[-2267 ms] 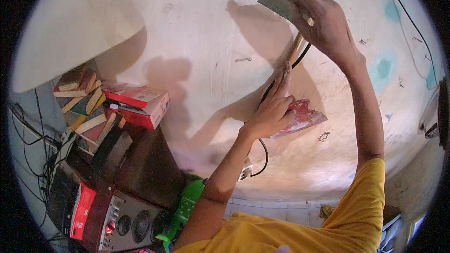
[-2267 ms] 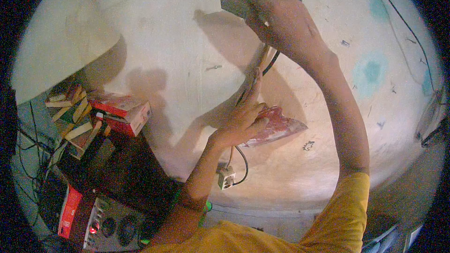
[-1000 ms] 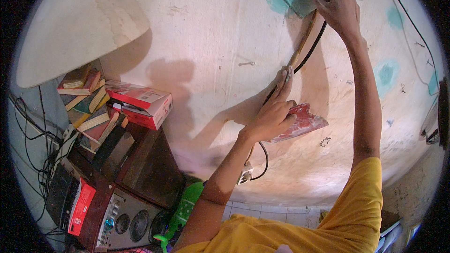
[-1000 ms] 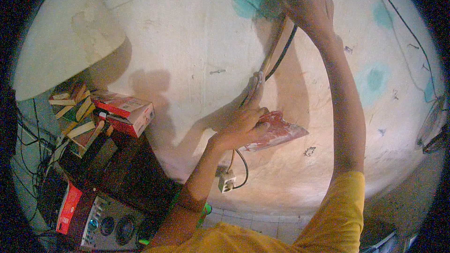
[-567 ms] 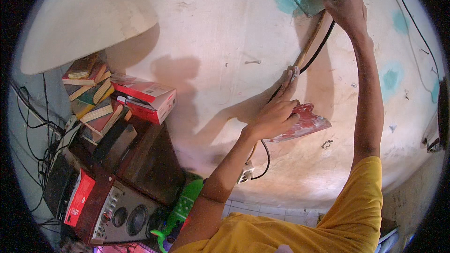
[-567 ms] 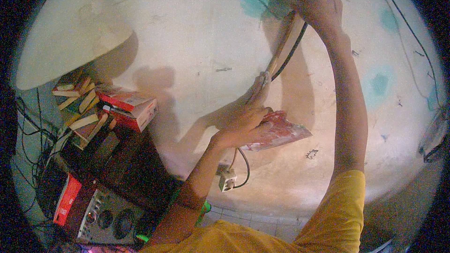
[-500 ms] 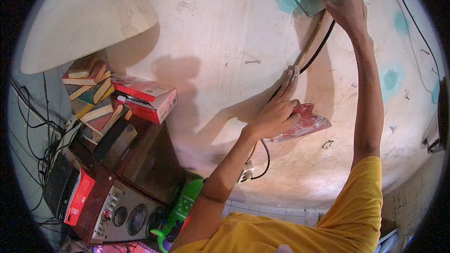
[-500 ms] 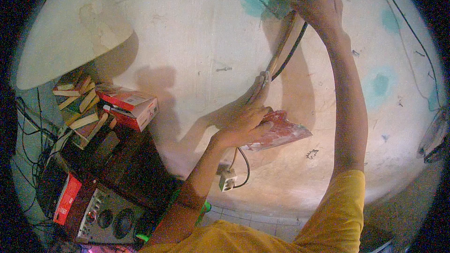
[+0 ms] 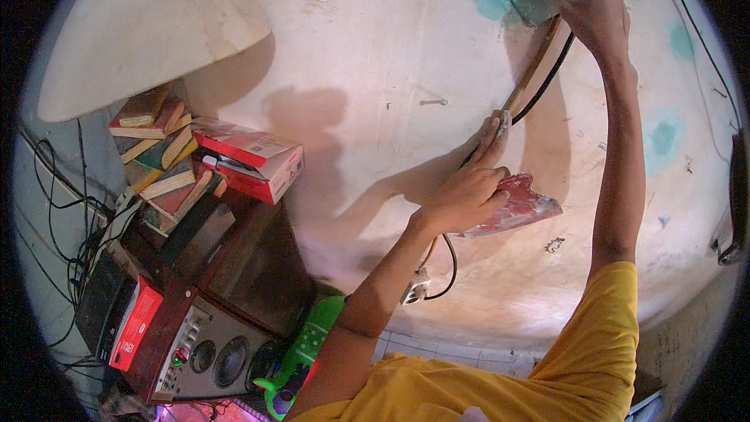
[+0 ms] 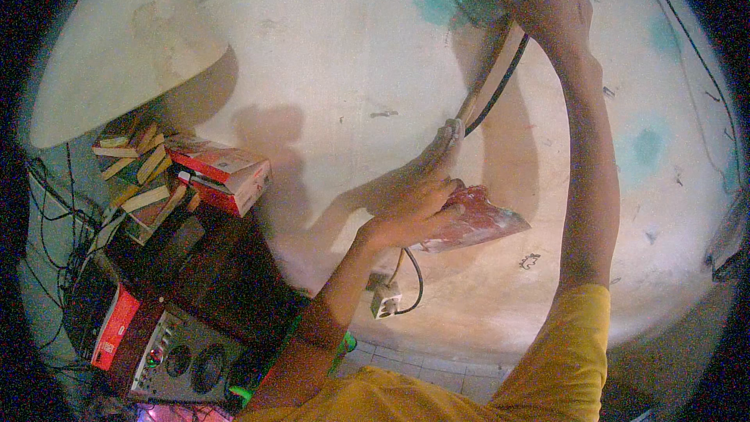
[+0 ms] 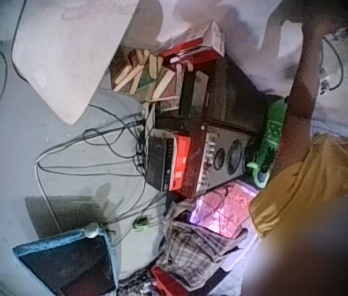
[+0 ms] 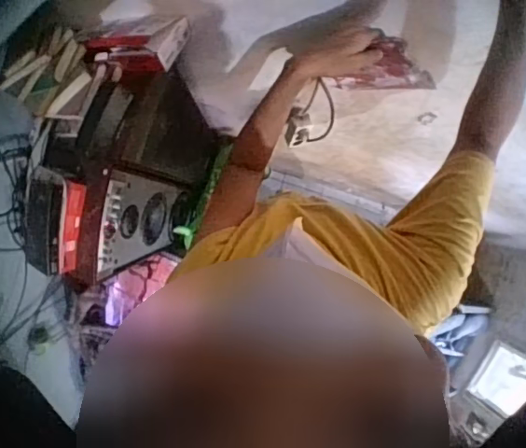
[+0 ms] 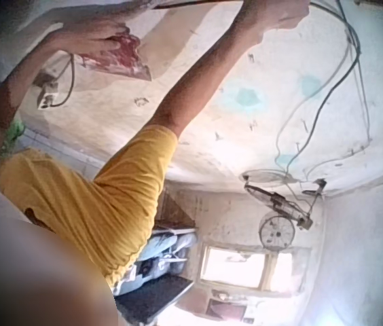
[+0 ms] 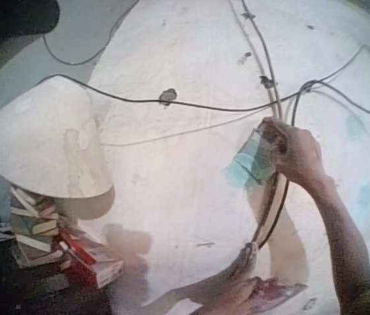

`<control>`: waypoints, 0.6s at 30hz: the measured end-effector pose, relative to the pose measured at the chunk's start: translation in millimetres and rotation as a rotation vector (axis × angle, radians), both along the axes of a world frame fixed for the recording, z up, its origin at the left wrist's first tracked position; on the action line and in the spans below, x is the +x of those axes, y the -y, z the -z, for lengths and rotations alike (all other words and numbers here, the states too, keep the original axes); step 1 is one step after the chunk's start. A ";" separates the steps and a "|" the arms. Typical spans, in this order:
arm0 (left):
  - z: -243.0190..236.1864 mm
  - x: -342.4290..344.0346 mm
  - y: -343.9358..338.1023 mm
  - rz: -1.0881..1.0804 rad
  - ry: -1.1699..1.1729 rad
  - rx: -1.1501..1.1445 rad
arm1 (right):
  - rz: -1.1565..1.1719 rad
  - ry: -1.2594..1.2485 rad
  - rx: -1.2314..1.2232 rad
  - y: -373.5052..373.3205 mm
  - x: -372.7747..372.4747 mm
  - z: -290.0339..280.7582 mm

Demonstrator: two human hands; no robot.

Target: The person applies wall putty to a wall using a putty knife, scraping and smoothing the material over the surface.

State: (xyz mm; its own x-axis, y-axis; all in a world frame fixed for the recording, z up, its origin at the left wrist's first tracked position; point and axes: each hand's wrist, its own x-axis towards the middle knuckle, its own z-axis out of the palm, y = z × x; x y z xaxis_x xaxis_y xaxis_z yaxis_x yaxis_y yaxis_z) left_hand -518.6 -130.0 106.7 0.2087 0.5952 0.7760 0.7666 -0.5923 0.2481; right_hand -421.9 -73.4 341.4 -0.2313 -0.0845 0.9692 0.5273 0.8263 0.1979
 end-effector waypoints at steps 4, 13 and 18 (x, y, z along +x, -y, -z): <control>0.3 6.2 -4.1 0.029 -0.006 0.006 | 0.065 -0.020 -0.140 1.6 8.7 -5.3; 0.5 1.5 -1.4 0.022 0.004 -0.027 | -0.095 -0.035 -0.117 -1.4 3.8 -2.6; 1.8 6.4 -5.6 0.018 -0.025 0.002 | -0.295 -0.049 -0.375 -68.0 35.7 -31.2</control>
State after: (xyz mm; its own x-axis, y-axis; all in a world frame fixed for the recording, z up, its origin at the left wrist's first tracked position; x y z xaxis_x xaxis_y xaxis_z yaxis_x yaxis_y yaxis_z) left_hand -512.2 -124.5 104.9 0.2388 0.5893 0.7718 0.7616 -0.6067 0.2276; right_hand -386.2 -5.4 372.7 -0.2028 0.2178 0.9547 0.2611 0.9517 -0.1616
